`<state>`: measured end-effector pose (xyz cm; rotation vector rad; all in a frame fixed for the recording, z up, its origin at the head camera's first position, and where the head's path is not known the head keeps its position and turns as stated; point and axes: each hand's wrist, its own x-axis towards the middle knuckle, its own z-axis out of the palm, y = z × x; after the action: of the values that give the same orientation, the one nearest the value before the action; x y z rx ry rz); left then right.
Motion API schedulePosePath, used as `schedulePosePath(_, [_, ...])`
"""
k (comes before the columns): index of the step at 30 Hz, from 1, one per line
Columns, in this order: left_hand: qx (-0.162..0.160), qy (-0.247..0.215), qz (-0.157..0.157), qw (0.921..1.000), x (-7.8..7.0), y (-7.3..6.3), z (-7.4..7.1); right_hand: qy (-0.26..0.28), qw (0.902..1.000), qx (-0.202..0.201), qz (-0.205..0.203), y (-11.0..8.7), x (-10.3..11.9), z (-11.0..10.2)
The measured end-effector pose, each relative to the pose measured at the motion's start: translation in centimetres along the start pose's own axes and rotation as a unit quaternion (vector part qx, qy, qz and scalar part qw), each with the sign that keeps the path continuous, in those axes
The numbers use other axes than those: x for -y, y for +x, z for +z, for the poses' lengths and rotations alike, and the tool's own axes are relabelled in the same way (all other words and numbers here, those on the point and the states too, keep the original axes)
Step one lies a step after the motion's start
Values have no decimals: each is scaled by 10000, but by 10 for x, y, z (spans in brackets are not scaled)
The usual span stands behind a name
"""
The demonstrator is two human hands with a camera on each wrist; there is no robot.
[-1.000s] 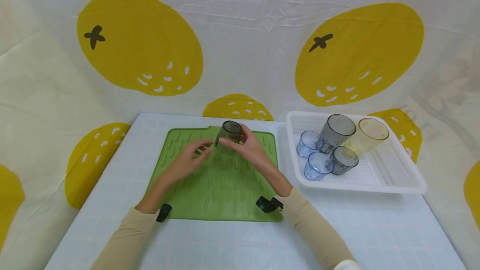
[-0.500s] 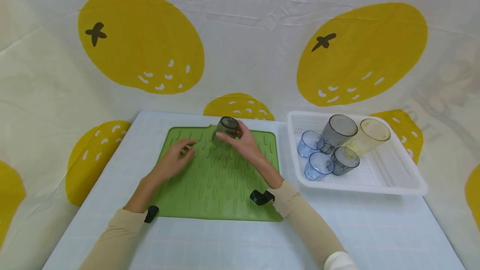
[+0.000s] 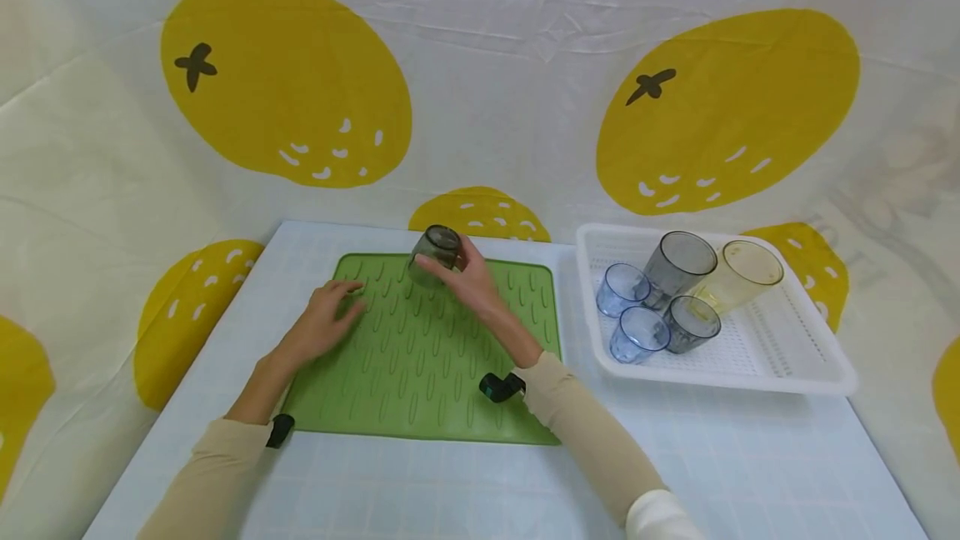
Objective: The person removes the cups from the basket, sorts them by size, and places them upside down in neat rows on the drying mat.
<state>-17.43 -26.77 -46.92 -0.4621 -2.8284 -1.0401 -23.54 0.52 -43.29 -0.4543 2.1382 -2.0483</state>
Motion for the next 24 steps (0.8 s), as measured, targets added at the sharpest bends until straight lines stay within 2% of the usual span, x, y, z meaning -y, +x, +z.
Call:
schedulePosePath(7, [-90,300,-68,9995,8,-7,-8,140,9995,-180,-207,7,-7,13])
schedulePosePath(13, [0,342,-262,9991,17,-11,-12,179,9993,-225,-259,12,-12,24])
schedulePosePath(17, [117,187,-109,9997,24,-13,-14,298,9989,-232,-269,14,-17,29])
schedulePosePath(24, [437,6,347,9984,37,-19,-17,401,9989,-126,-210,16,-23,36])
